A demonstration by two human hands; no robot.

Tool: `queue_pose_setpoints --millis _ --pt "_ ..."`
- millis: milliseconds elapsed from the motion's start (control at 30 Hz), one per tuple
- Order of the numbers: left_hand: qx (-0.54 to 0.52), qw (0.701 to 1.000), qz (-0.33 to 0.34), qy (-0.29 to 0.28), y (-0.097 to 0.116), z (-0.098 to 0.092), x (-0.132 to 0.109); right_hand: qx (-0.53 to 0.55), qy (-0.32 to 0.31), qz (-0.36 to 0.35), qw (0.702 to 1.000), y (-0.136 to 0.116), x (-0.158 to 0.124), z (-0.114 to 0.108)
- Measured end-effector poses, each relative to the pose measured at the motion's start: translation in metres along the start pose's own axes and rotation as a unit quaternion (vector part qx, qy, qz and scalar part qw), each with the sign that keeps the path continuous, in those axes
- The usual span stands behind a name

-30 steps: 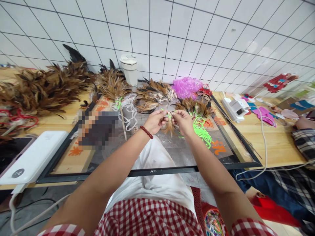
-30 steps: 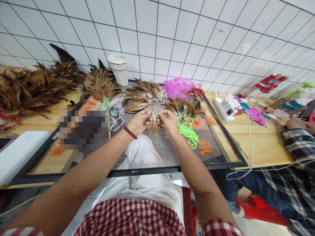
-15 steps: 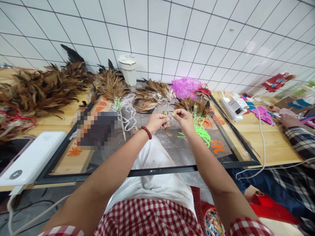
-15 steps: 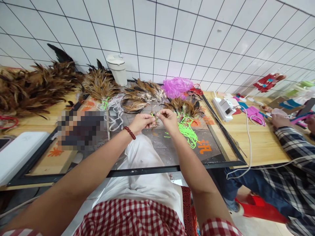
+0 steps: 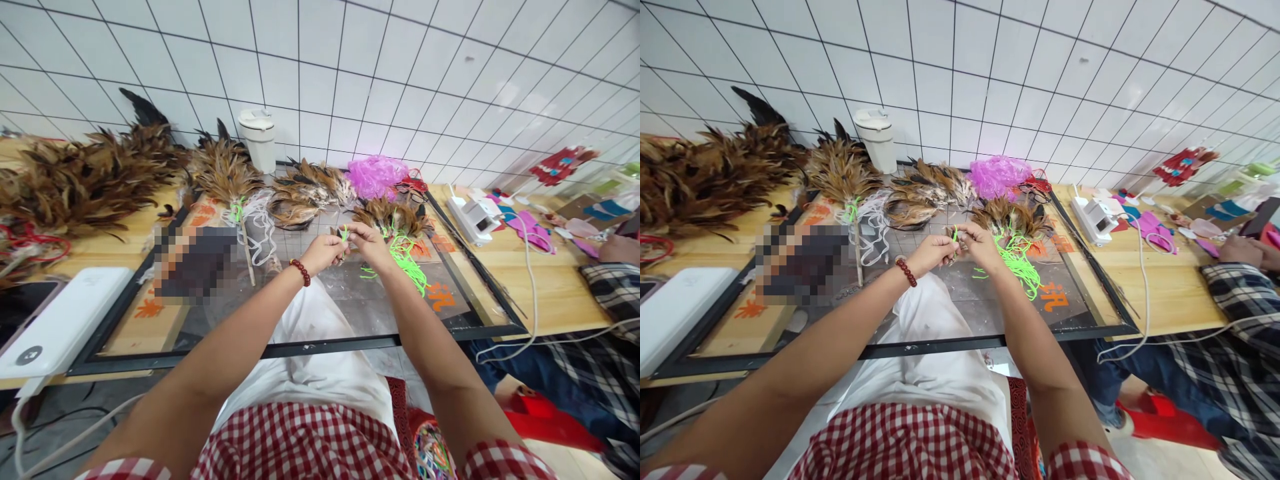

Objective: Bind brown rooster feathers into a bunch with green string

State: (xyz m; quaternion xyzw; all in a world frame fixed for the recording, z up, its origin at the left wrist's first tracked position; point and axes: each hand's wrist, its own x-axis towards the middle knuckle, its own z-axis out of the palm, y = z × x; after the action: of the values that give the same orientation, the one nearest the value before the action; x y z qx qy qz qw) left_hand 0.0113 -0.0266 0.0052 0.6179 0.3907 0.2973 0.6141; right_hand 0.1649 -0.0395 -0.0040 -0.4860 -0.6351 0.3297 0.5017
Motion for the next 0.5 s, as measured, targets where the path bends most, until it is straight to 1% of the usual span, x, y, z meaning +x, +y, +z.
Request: queue_pose_setpoints --millis 100,167,233,333,400,500 --pt "-0.003 1.000 -0.001 0.002 0.0024 0.0007 -0.0014 -0.002 -0.040 -0.003 0.999 -0.0007 -0.0006 0.0007" --pt "0.001 1.000 0.001 0.002 0.0027 0.0012 -0.0017 0.012 -0.067 0.021 0.997 -0.0011 -0.0015 0.0017" --pt "0.004 1.000 0.004 0.002 0.0020 0.0016 -0.0015 0.027 -0.075 0.043 0.996 -0.0004 -0.0022 0.0022" --pt "-0.016 1.000 0.004 0.007 0.0004 0.0018 -0.0005 -0.006 -0.028 0.036 0.999 0.0020 -0.0026 0.0022" --pt "-0.046 0.999 -0.012 0.015 0.0004 0.0014 0.0002 -0.041 -0.001 0.024 0.999 0.0029 -0.0028 0.0025" --pt "-0.092 0.994 -0.045 0.033 0.0025 -0.0001 0.0011 -0.046 -0.003 0.014 0.999 0.0021 -0.0030 0.0038"
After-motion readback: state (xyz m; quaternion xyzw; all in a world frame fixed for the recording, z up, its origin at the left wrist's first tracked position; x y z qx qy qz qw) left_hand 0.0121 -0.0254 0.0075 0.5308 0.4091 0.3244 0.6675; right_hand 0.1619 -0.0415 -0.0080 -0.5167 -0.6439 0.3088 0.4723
